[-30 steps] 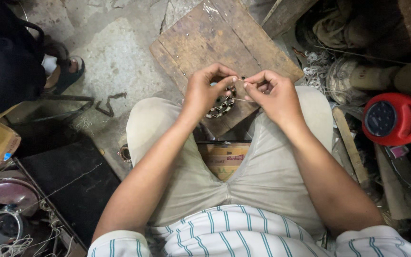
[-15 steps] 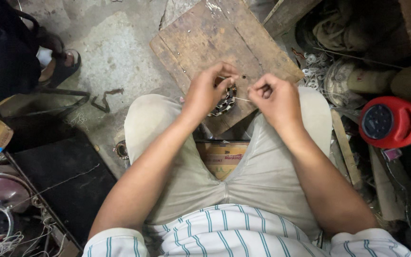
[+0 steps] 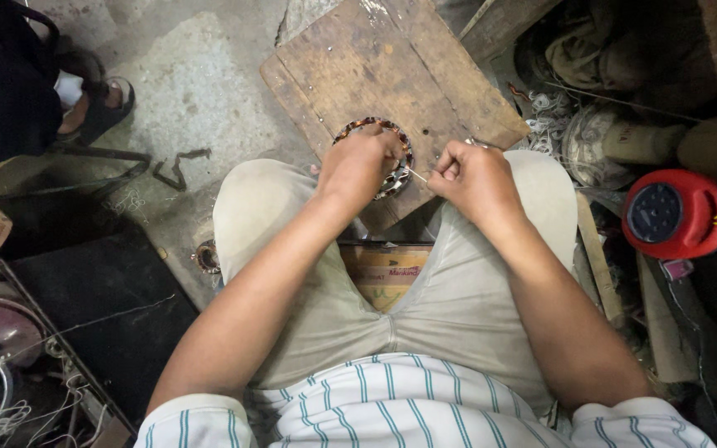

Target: The person sits on the floor and winds copper wire around a circular motor stator core placed on a wooden block. They repeatedly thread the wire through slots and pull it tight to secure the winding.

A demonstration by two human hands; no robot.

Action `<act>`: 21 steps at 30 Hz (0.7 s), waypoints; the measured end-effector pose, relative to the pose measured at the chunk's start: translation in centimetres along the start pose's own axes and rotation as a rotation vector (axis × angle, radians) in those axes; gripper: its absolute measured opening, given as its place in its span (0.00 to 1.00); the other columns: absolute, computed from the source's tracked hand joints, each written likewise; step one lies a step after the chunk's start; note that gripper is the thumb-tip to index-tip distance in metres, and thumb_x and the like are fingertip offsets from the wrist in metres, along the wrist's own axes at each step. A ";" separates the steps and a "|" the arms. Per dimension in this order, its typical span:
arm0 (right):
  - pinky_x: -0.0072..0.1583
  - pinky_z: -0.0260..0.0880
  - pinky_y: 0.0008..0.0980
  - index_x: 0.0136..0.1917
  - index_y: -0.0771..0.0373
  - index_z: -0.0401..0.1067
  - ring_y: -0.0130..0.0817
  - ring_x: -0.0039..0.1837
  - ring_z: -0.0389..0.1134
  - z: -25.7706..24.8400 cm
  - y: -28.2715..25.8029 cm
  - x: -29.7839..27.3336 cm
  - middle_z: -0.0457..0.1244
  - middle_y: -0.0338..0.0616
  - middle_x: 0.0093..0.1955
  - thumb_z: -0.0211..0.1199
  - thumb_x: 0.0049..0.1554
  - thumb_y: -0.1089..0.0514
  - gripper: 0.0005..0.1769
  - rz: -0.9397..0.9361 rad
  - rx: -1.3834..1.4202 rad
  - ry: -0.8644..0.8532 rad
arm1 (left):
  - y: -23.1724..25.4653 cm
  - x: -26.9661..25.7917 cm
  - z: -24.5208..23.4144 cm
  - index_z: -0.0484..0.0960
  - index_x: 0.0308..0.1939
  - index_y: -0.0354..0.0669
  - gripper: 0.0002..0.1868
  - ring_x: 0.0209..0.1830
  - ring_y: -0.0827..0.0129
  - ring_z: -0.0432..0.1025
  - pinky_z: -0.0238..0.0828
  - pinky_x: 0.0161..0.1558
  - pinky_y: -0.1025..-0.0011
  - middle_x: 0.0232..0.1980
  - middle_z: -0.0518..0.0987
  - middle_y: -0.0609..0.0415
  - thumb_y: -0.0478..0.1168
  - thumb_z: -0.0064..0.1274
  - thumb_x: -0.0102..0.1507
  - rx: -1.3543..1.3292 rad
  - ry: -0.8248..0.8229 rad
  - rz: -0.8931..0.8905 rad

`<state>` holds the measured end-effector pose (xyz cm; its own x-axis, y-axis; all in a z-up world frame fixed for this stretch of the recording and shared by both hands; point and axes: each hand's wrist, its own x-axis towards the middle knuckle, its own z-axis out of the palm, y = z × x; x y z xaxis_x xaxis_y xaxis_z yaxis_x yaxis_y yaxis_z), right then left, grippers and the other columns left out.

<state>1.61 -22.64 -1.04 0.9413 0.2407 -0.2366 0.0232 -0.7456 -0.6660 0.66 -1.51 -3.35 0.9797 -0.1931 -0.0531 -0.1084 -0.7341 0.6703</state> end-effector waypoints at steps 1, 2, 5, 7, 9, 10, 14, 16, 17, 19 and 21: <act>0.39 0.67 0.31 0.36 0.64 0.74 0.30 0.32 0.67 0.0 -0.1 0.0 0.65 0.43 0.29 0.72 0.47 0.62 0.08 0.003 -0.002 0.000 | 0.0 0.1 0.0 0.85 0.39 0.50 0.08 0.45 0.52 0.78 0.73 0.43 0.56 0.43 0.82 0.50 0.33 0.59 0.58 0.001 -0.017 -0.007; 0.39 0.66 0.31 0.36 0.65 0.73 0.30 0.32 0.66 0.1 -0.1 0.0 0.65 0.43 0.29 0.72 0.47 0.62 0.08 0.005 -0.003 0.000 | 0.0 0.1 0.0 0.85 0.39 0.51 0.09 0.44 0.53 0.78 0.73 0.42 0.57 0.43 0.82 0.50 0.33 0.59 0.57 0.003 -0.034 -0.014; 0.39 0.67 0.32 0.36 0.64 0.74 0.32 0.32 0.67 0.2 -0.2 -0.2 0.65 0.43 0.28 0.72 0.48 0.63 0.07 -0.002 0.006 0.006 | 0.0 -0.1 0.0 0.86 0.38 0.51 0.08 0.44 0.54 0.78 0.73 0.42 0.57 0.42 0.82 0.51 0.33 0.59 0.57 0.005 -0.019 0.005; 0.39 0.67 0.32 0.35 0.64 0.73 0.32 0.32 0.68 0.4 -0.3 -0.1 0.65 0.43 0.29 0.73 0.48 0.62 0.08 -0.035 -0.009 0.015 | 0.2 -0.1 -0.1 0.86 0.37 0.52 0.09 0.45 0.53 0.78 0.73 0.42 0.57 0.43 0.82 0.51 0.33 0.60 0.55 0.023 -0.012 0.019; 0.40 0.68 0.33 0.36 0.64 0.73 0.33 0.32 0.68 0.7 -0.3 -0.1 0.65 0.43 0.29 0.73 0.47 0.62 0.09 -0.054 -0.011 0.019 | 0.3 -0.1 -0.2 0.86 0.37 0.52 0.09 0.45 0.53 0.78 0.73 0.42 0.57 0.43 0.82 0.52 0.33 0.60 0.55 0.034 -0.008 0.024; 0.39 0.68 0.33 0.36 0.64 0.73 0.34 0.32 0.68 0.9 -0.3 -0.1 0.65 0.43 0.29 0.73 0.47 0.62 0.09 -0.057 -0.006 0.019 | 0.4 -0.1 -0.2 0.86 0.37 0.52 0.09 0.45 0.53 0.78 0.73 0.42 0.57 0.43 0.82 0.52 0.33 0.60 0.55 0.036 -0.006 0.023; 0.39 0.67 0.33 0.37 0.64 0.73 0.33 0.33 0.68 1.3 -0.1 -0.1 0.66 0.42 0.30 0.74 0.46 0.62 0.10 -0.078 0.010 0.004 | 0.7 -0.1 -0.3 0.87 0.38 0.53 0.10 0.45 0.52 0.78 0.73 0.42 0.57 0.43 0.82 0.52 0.34 0.61 0.54 0.018 -0.023 -0.006; 0.39 0.67 0.33 0.37 0.64 0.74 0.32 0.33 0.68 1.4 -0.1 0.0 0.66 0.42 0.30 0.74 0.47 0.61 0.09 -0.042 0.022 -0.003 | 0.8 -0.1 -0.2 0.87 0.39 0.53 0.11 0.44 0.52 0.78 0.73 0.42 0.56 0.44 0.82 0.52 0.34 0.61 0.54 0.027 -0.014 -0.014; 0.39 0.67 0.33 0.37 0.64 0.74 0.32 0.33 0.68 1.3 -0.1 0.0 0.66 0.42 0.30 0.74 0.48 0.61 0.09 -0.024 0.027 -0.007 | 0.8 -0.1 -0.2 0.87 0.40 0.53 0.12 0.44 0.51 0.78 0.73 0.42 0.56 0.44 0.82 0.52 0.34 0.61 0.54 0.032 -0.009 -0.018; 0.39 0.67 0.32 0.38 0.63 0.75 0.31 0.32 0.68 1.2 0.0 0.3 0.66 0.41 0.29 0.72 0.50 0.60 0.07 0.004 0.017 -0.024 | 0.7 -0.1 -0.2 0.87 0.40 0.53 0.11 0.44 0.51 0.78 0.73 0.42 0.56 0.44 0.82 0.51 0.34 0.61 0.55 0.022 -0.018 -0.020; 0.39 0.66 0.32 0.38 0.63 0.76 0.30 0.32 0.67 1.0 0.0 0.5 0.66 0.41 0.29 0.71 0.51 0.59 0.07 0.021 0.016 -0.036 | 0.6 -0.1 -0.2 0.87 0.39 0.52 0.11 0.44 0.51 0.78 0.73 0.42 0.56 0.44 0.82 0.51 0.33 0.60 0.54 0.004 -0.008 -0.009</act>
<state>1.72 -21.93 -1.89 0.9288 0.2475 -0.2759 -0.0023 -0.7405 -0.6720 0.51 -1.81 -2.79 0.9793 -0.1920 -0.0649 -0.1006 -0.7385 0.6667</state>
